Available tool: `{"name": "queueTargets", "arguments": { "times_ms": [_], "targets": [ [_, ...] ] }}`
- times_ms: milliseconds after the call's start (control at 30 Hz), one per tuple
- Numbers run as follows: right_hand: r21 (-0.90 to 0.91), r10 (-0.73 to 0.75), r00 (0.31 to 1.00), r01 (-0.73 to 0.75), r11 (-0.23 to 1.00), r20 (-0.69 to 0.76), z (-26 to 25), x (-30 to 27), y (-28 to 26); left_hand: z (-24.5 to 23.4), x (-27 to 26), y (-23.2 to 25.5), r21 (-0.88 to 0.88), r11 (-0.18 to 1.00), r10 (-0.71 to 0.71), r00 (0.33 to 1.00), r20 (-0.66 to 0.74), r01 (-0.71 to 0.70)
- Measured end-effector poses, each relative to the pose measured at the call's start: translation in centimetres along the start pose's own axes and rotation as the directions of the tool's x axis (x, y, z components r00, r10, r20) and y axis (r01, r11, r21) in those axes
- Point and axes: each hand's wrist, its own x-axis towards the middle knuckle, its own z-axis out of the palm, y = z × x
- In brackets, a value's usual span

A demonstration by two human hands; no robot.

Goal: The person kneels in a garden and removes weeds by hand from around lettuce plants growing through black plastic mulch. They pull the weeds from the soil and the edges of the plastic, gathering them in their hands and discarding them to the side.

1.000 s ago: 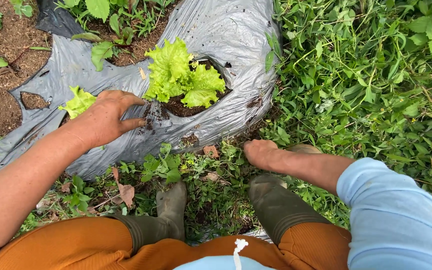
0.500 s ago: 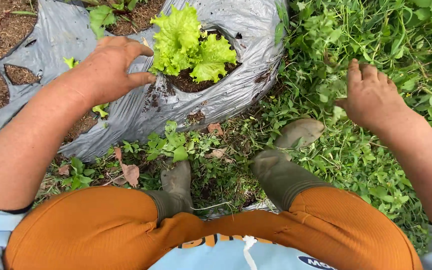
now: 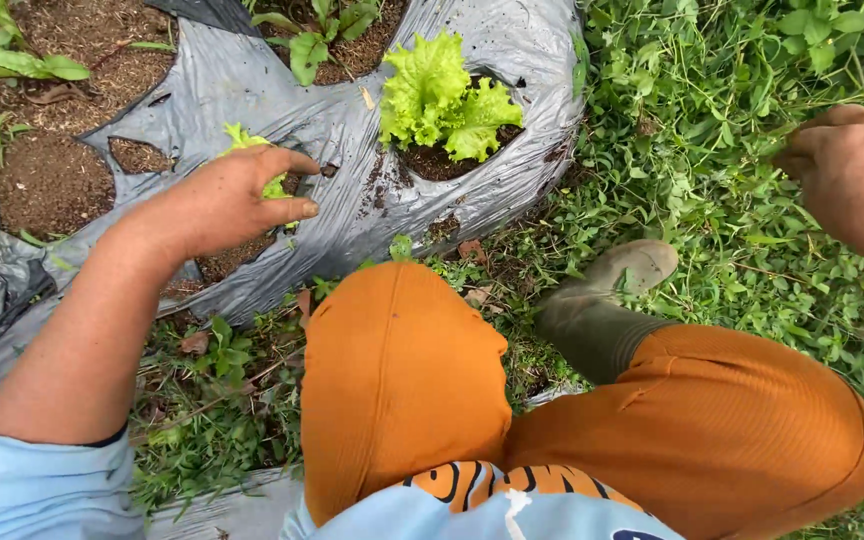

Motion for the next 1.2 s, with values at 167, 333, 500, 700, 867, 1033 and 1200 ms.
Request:
{"name": "queueTargets", "arguments": {
  "times_ms": [167, 333, 500, 700, 867, 1033, 1200],
  "targets": [
    [-0.05, 0.06, 0.998, -0.058, 0.997, 0.032, -12.3, 0.2, -4.9, -3.0, -2.7, 0.8, -0.059, 0.983, -0.17, 0.985, 0.032, 0.172],
    [0.15, -0.073, 0.937, 0.023, 0.988, 0.341, -17.2, 4.6, -7.8, -3.1, -0.6, 0.6, -0.044, 0.993, -0.107, 0.993, -0.04, 0.105],
    [0.263, -0.244, 0.942, 0.181, 0.948, 0.231, -17.1, 14.3, -9.9, -2.9, 2.9, 0.4, -0.07, 0.993, -0.097, 0.994, -0.039, 0.095],
    [0.429, -0.458, 0.889, 0.41, 0.805, 0.01, -11.6, 30.5, -19.2, 0.5, 9.6, -4.1, 0.182, 0.954, -0.251, 0.967, 0.046, 0.239],
    [0.577, -0.261, 0.806, 0.569, 0.585, -0.531, -4.7, 39.9, -29.6, 5.4, 18.4, -14.7, 0.58, 0.654, -0.565, 0.823, -0.052, 0.485],
    [0.592, 0.007, 0.773, 0.48, 0.648, -0.635, -6.3, 41.6, -31.8, 4.5, 22.3, -23.8, 0.347, 0.779, -0.378, 0.832, -0.406, 0.523],
    [0.432, 0.074, 0.627, 0.441, 0.786, -0.775, -4.6, 46.6, -34.9, 0.5, 19.6, -15.0, 0.137, 0.817, -0.478, 0.791, -0.382, 0.56]
  ]
}}
